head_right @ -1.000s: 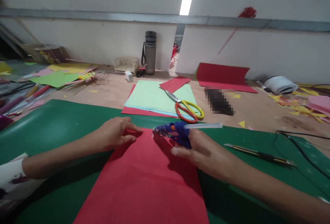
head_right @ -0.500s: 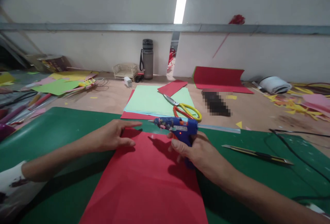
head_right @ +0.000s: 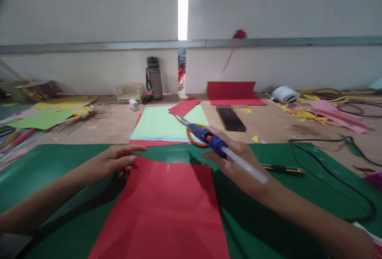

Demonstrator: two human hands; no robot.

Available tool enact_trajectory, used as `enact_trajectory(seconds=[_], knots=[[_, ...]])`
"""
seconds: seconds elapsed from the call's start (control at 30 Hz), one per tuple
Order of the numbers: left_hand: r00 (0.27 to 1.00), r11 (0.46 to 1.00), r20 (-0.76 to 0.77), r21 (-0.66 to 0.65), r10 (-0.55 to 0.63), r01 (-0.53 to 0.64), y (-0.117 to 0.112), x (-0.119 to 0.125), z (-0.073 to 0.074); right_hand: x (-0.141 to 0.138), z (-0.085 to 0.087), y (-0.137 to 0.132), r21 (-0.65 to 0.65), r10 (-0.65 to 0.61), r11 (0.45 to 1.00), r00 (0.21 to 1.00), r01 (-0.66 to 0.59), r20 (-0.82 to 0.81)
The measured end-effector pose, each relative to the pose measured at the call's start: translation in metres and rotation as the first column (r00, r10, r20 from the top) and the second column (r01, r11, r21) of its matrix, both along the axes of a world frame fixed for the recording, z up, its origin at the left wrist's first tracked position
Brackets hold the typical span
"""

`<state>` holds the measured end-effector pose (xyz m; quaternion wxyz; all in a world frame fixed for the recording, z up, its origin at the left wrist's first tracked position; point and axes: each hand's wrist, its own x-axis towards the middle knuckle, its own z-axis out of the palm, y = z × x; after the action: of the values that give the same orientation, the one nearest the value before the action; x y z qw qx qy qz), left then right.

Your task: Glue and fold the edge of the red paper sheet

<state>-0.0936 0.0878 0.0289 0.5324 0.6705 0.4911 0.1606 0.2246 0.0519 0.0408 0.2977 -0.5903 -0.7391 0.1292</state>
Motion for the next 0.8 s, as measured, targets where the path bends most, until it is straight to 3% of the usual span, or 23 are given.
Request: enact_trajectory(seconds=[0.07,0.13,0.2,0.3,0.37,0.63,0.8], knots=[[0.998,0.999,-0.043,0.033,0.043,-0.041,-0.004,0.004,-0.001,0.012,-0.001,0.003,0.125,-0.118,0.988,0.951,0.085,0.286],[0.996,0.996,-0.070,0.077,0.056,-0.051,-0.007,0.006,-0.004,0.021,-0.005,0.003,0.160,-0.200,0.977,0.864,0.141,0.461],[0.995,0.990,-0.092,0.136,0.049,-0.036,-0.010,0.006,-0.008,0.029,-0.009,0.002,0.158,-0.197,0.978,0.847,0.135,0.493],[0.985,0.974,-0.168,0.228,0.042,-0.002,-0.011,0.001,-0.007,0.033,-0.012,0.003,0.182,-0.070,0.983,0.884,-0.017,0.463],[0.975,0.972,-0.222,0.236,0.033,0.020,-0.009,-0.007,-0.004,0.033,-0.014,0.006,0.225,-0.020,0.968,0.865,-0.108,0.501],[0.965,0.986,-0.258,0.148,-0.042,0.083,-0.004,-0.025,-0.010,0.031,-0.023,0.006,0.356,-0.145,0.925,0.739,-0.135,0.658],[0.974,0.980,-0.225,0.191,-0.015,0.059,-0.007,-0.023,-0.016,0.034,-0.027,-0.027,0.428,-0.283,0.891,0.552,-0.152,0.785]])
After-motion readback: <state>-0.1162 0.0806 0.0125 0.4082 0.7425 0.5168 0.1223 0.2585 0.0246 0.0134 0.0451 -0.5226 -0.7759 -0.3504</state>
